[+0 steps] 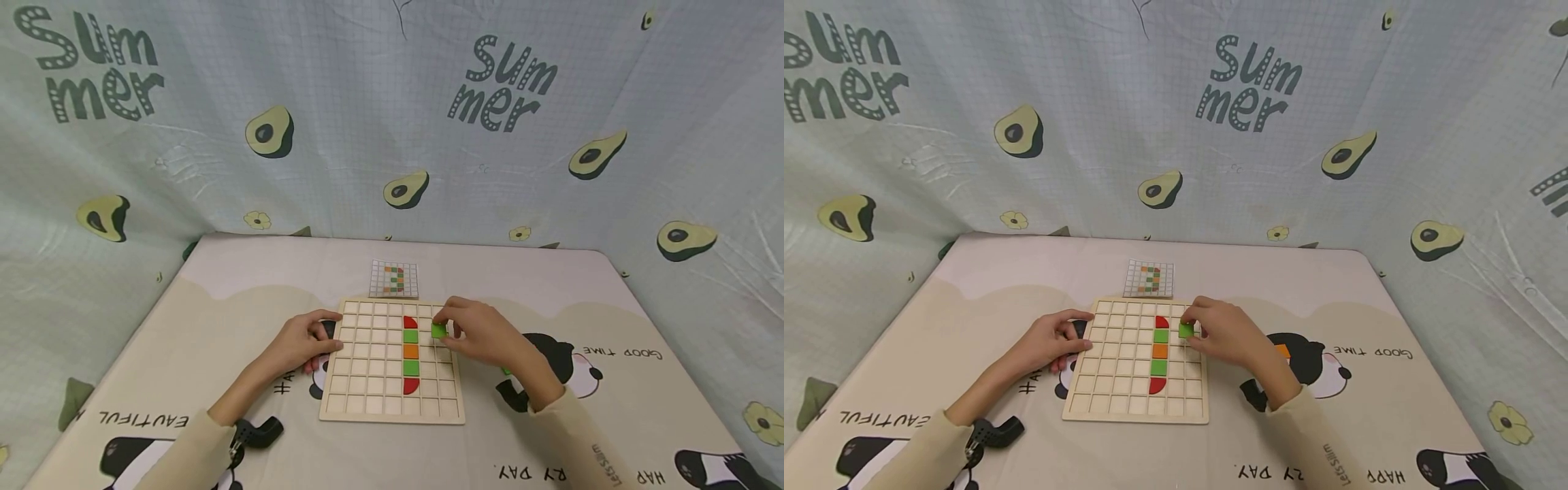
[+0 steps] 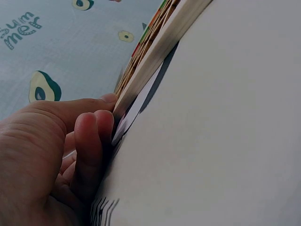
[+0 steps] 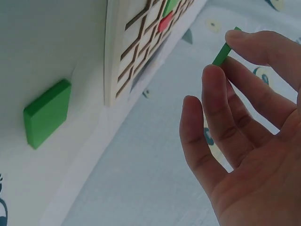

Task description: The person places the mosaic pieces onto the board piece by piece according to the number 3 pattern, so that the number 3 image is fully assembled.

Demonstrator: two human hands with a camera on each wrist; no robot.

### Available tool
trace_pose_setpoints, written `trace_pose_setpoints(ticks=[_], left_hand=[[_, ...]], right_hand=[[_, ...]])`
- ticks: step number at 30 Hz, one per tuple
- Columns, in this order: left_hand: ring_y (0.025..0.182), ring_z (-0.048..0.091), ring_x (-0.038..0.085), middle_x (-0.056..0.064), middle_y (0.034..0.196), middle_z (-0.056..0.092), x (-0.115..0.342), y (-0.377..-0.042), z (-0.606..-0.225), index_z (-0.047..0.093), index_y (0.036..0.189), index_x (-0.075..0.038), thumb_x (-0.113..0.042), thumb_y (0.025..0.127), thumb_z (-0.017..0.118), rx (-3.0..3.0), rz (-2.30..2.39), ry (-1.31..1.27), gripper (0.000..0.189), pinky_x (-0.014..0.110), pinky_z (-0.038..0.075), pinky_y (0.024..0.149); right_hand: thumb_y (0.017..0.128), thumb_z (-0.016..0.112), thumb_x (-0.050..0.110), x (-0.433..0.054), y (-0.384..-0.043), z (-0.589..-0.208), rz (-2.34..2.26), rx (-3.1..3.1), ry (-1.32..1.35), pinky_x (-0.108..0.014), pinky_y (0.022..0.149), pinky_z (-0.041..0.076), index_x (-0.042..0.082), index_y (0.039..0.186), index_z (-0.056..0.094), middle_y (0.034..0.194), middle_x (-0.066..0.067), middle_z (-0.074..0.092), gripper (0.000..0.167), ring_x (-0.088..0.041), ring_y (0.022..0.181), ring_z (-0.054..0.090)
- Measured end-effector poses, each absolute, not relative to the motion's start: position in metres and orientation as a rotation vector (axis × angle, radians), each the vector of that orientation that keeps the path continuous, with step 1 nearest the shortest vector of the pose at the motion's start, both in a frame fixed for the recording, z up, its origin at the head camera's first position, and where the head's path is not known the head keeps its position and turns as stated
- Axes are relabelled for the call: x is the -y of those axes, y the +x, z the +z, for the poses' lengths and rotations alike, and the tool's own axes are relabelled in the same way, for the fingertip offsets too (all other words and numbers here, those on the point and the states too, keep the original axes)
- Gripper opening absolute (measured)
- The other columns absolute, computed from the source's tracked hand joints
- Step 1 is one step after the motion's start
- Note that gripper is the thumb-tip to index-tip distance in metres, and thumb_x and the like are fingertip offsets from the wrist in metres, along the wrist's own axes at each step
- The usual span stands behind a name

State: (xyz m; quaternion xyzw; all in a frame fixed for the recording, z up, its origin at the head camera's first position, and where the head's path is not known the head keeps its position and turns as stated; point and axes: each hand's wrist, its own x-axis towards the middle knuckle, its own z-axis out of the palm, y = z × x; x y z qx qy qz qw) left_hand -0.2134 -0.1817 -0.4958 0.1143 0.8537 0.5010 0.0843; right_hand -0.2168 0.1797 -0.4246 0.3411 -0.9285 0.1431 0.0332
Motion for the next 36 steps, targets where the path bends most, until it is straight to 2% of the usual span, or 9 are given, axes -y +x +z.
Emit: trace_pose_setpoints(ticks=[15,26,30,36], left_hand=[[0.043,0.056,0.015,0.003,0.07,0.063,0.183,-0.213,-0.495,0.06,0.141,-0.008,-0.021,0.09,0.082,-2.542,1.493,0.345,0.057,0.034,0.051,0.04],[0.043,0.056,0.015,0.003,0.07,0.063,0.181,-0.213,-0.493,0.059,0.141,-0.008,-0.019,0.09,0.082,-2.528,1.501,0.344,0.057,0.034,0.052,0.04],[0.043,0.056,0.015,0.003,0.07,0.063,0.181,-0.214,-0.494,0.06,0.141,-0.008,-0.019,0.09,0.082,-2.524,1.502,0.342,0.057,0.034,0.052,0.04],[0.043,0.056,0.015,0.004,0.07,0.063,0.182,-0.214,-0.495,0.059,0.141,-0.009,-0.02,0.09,0.082,-2.528,1.494,0.339,0.057,0.034,0.052,0.04]], right_hand=[[0.091,0.079,0.023,-0.15,-0.201,-0.427,0.47,2.852,1.155,-0.018,0.066,0.048,0.016,0.113,0.075,0.106,0.005,0.066,0.023,-0.007,0.077,0.061],[0.09,0.077,0.021,-0.132,-0.186,-0.435,0.449,2.803,1.289,-0.016,0.066,0.048,0.017,0.109,0.075,0.103,0.007,0.066,0.02,-0.001,0.075,0.056],[0.088,0.077,0.023,-0.126,-0.183,-0.44,0.419,2.812,1.317,-0.015,0.064,0.045,0.018,0.109,0.076,0.102,0.008,0.065,0.021,0.002,0.071,0.05],[0.089,0.077,0.025,-0.12,-0.18,-0.447,0.398,2.835,1.339,-0.016,0.063,0.042,0.019,0.108,0.076,0.102,0.008,0.065,0.019,0.0,0.072,0.048]])
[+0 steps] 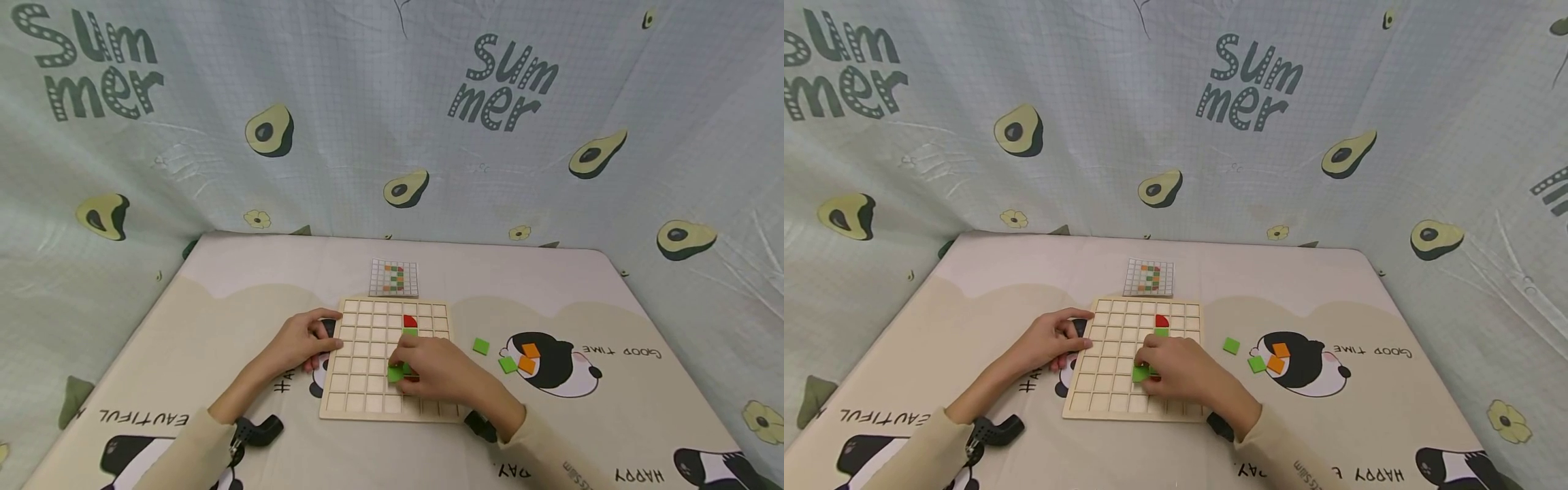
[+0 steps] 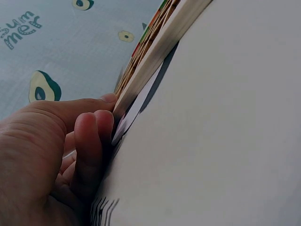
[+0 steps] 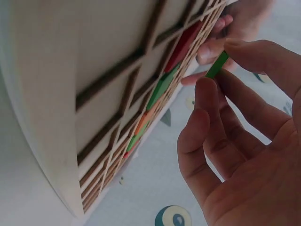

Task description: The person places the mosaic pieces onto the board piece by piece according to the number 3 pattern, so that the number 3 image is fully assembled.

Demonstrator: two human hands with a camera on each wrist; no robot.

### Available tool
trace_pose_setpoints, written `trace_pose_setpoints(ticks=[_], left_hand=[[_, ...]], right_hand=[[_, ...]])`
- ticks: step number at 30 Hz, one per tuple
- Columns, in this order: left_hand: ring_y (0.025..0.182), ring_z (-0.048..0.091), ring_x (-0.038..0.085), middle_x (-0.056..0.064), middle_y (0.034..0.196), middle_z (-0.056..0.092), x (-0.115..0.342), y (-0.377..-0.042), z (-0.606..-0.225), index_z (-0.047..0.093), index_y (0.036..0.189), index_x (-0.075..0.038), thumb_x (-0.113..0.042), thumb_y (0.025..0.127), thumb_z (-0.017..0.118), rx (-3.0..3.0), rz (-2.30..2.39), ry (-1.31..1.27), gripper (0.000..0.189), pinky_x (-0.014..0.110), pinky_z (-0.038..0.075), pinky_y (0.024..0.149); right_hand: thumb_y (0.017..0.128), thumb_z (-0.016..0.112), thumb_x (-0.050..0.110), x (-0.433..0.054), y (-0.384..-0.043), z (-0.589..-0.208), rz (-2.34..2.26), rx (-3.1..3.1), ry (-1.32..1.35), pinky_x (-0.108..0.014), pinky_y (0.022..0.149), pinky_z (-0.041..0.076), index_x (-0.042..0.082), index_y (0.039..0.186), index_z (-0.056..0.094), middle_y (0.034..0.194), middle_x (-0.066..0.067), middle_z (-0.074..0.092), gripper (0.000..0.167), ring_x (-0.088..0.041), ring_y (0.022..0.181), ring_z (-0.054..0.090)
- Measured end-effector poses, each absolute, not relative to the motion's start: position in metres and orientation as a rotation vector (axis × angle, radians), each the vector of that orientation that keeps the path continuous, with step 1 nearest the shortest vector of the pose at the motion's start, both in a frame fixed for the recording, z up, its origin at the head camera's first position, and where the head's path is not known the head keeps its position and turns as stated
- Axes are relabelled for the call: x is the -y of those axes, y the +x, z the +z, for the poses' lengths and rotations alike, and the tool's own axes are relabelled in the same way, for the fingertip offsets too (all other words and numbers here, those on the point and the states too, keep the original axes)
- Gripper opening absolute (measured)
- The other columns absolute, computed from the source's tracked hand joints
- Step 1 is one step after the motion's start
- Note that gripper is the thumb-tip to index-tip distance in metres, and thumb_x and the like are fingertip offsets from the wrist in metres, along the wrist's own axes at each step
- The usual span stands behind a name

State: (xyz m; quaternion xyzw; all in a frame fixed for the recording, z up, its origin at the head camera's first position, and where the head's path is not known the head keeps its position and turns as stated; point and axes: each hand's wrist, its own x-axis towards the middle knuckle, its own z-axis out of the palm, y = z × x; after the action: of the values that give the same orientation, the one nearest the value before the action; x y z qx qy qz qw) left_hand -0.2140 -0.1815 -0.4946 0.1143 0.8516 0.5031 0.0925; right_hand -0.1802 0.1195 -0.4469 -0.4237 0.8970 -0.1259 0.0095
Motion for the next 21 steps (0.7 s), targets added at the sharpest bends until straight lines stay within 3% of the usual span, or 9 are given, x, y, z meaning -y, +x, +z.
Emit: trace_pose_setpoints(ticks=[21], left_hand=[[0.043,0.056,0.015,0.003,0.069,0.063,0.1817,-0.2138,-0.4946,0.059,0.142,-0.009,-0.02,0.09,0.081,-2.527,1.496,0.339,0.057,0.033,0.05,0.04]], right_hand=[[0.09,0.078,0.026,-0.1135,-0.1777,-0.4541,-0.308,-2.767,-1.294,-0.016,0.064,0.043,0.02,0.107,0.077,0.102,0.007,0.069,0.018,-0.002,0.074,0.05]])
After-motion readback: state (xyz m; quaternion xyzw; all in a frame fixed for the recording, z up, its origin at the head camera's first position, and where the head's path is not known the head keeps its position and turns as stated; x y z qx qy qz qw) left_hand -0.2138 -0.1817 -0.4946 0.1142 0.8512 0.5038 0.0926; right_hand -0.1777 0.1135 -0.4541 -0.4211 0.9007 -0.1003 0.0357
